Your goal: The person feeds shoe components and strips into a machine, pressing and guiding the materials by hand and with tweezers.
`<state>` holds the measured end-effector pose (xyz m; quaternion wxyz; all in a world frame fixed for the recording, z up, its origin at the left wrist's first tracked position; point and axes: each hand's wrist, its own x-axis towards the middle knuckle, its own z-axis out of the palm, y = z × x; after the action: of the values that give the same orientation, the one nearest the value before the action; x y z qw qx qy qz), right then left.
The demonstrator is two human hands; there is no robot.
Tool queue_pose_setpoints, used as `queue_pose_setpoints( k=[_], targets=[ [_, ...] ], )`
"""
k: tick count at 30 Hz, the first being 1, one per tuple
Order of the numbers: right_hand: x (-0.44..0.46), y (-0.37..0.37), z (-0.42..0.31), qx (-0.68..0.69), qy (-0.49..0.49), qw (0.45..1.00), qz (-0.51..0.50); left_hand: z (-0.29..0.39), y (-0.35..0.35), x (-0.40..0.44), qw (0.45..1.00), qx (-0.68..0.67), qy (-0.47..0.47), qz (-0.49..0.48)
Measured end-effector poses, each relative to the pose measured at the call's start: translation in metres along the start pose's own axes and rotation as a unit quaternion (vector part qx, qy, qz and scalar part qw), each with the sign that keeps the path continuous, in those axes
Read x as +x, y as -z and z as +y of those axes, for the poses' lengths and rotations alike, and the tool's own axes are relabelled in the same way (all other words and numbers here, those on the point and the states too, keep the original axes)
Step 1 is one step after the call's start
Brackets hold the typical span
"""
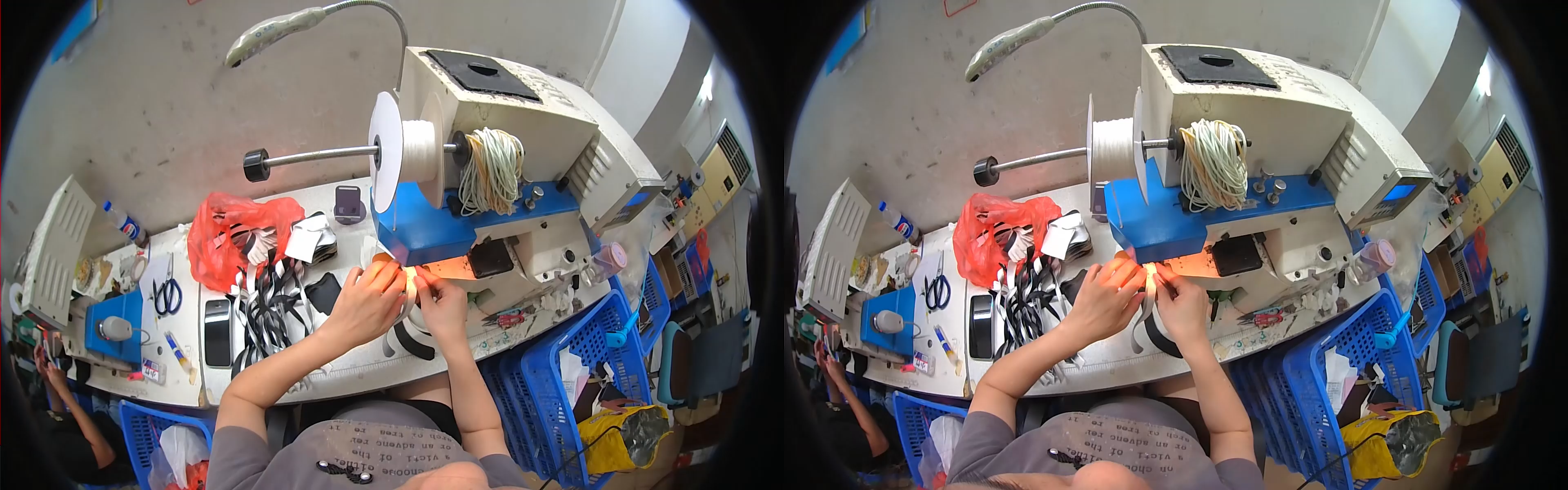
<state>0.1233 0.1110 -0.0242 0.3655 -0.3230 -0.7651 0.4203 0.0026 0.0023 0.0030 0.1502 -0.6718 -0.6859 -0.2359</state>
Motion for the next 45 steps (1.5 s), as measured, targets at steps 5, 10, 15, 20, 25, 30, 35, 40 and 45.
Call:
queue_pose_setpoints(
  k=[5, 10, 15, 20, 25, 30, 35, 40, 45],
  targets=[
    [0.000, 0.001, -0.002, -0.014, 0.020, 1.000, 0.002, -0.001, -0.001, 0.001, 1.000, 0.002, -0.008, 0.008],
    [-0.001, 0.000, -0.002, 0.008, 0.018, 1.000, 0.008, 0.000, -0.001, 0.003, 1.000, 0.003, -0.009, 0.007],
    [0.000, 0.002, -0.005, 0.005, 0.016, 1.000, 0.004, 0.001, -0.003, 0.005, 0.999, 0.013, -0.009, 0.033],
    [0.000, 0.004, -0.003, 0.003, 0.009, 1.000, -0.010, 0.002, -0.003, 0.005, 0.999, 0.017, -0.006, 0.031],
    [0.002, 0.004, -0.008, 0.039, -0.032, 0.998, -0.031, 0.003, -0.004, 0.003, 0.999, 0.007, 0.026, -0.029],
    [0.001, 0.004, -0.005, 0.039, -0.031, 0.998, -0.028, 0.005, -0.004, 0.004, 1.000, 0.023, 0.018, -0.011],
    [0.002, 0.003, 0.000, 0.049, -0.021, 0.998, -0.024, 0.005, -0.006, 0.004, 1.000, 0.020, 0.021, -0.011],
    [0.001, 0.004, -0.007, 0.045, -0.021, 0.999, -0.021, 0.007, -0.007, 0.003, 1.000, 0.013, 0.026, -0.009],
    [0.002, 0.004, -0.004, 0.046, -0.007, 0.999, -0.014, 0.006, -0.010, 0.002, 1.000, 0.018, 0.020, 0.012]
  ],
)
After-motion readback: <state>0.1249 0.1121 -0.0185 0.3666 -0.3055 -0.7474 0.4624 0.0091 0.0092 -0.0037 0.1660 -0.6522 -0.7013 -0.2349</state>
